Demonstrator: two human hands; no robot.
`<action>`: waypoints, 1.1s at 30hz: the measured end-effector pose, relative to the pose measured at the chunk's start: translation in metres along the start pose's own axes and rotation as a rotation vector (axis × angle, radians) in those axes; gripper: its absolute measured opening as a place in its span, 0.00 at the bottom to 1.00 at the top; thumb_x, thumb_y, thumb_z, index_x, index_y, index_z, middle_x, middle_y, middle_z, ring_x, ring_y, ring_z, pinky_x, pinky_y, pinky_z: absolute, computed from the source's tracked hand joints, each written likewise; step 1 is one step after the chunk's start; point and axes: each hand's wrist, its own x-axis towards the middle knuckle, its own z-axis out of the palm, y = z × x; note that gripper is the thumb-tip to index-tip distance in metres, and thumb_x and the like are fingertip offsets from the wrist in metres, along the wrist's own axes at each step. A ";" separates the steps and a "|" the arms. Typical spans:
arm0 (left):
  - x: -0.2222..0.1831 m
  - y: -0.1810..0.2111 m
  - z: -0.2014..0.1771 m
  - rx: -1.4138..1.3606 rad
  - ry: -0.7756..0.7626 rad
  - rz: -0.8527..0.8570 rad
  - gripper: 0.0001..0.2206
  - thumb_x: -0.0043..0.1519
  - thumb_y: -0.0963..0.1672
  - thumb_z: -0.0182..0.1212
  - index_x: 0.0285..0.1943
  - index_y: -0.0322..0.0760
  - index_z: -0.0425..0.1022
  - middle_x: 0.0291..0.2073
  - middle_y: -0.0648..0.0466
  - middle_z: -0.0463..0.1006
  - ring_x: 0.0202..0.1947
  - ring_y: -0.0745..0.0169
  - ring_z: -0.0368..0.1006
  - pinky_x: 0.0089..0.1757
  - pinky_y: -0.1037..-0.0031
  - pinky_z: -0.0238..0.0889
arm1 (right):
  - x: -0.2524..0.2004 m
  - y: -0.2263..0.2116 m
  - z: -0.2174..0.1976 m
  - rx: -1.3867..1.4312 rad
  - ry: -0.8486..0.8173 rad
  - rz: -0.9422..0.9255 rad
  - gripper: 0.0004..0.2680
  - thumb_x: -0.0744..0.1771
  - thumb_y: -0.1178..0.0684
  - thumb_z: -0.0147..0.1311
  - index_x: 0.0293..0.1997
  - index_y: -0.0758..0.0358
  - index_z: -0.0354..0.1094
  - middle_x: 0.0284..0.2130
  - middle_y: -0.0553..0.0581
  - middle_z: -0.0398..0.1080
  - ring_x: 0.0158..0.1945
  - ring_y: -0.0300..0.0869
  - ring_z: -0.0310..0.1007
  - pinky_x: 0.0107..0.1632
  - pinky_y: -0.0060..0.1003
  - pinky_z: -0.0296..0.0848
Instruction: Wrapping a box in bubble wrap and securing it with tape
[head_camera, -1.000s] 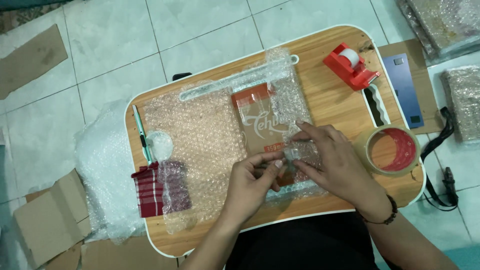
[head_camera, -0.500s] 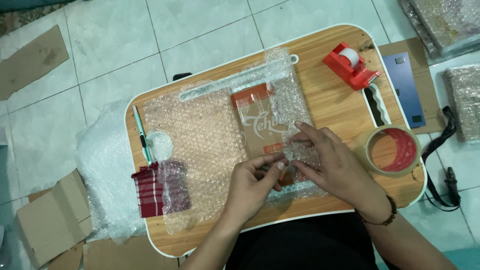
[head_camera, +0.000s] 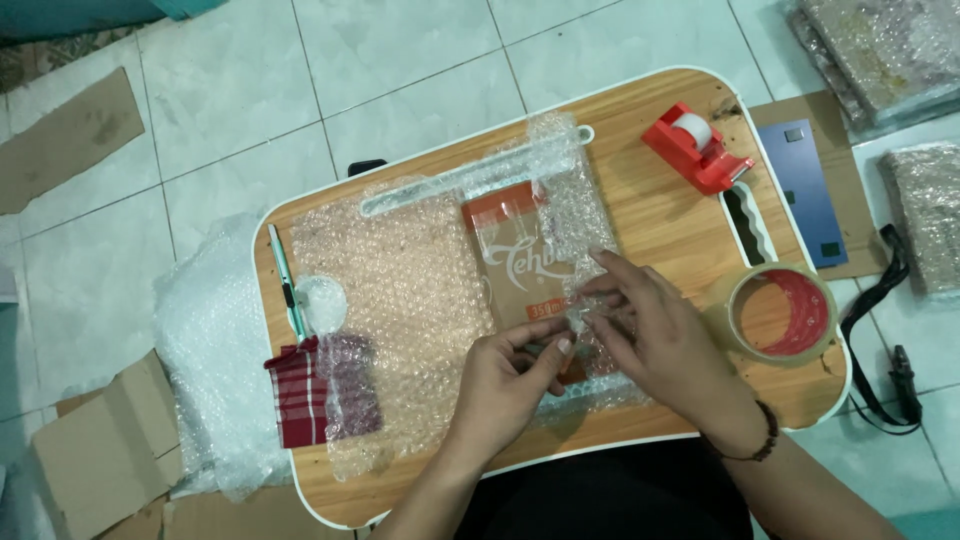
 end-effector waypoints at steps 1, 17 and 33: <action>-0.001 0.001 0.000 0.008 -0.002 0.000 0.15 0.60 0.44 0.66 0.54 0.35 0.84 0.33 0.57 0.87 0.19 0.74 0.75 0.27 0.84 0.68 | 0.001 -0.001 0.002 -0.033 0.022 0.039 0.23 0.66 0.56 0.57 0.71 0.60 0.54 0.46 0.56 0.75 0.46 0.46 0.76 0.50 0.40 0.79; -0.005 -0.005 0.018 0.483 0.323 0.386 0.11 0.59 0.48 0.63 0.44 0.41 0.84 0.35 0.59 0.82 0.35 0.64 0.80 0.39 0.74 0.70 | 0.003 0.001 0.007 -0.085 0.047 0.009 0.26 0.65 0.59 0.59 0.73 0.57 0.53 0.45 0.52 0.75 0.39 0.43 0.71 0.48 0.38 0.74; 0.019 -0.008 0.025 0.686 0.443 0.377 0.04 0.55 0.47 0.67 0.33 0.47 0.82 0.23 0.53 0.82 0.28 0.44 0.81 0.29 0.62 0.73 | 0.007 0.001 0.002 -0.127 0.066 -0.083 0.26 0.63 0.63 0.60 0.70 0.65 0.55 0.41 0.56 0.76 0.39 0.52 0.76 0.45 0.48 0.75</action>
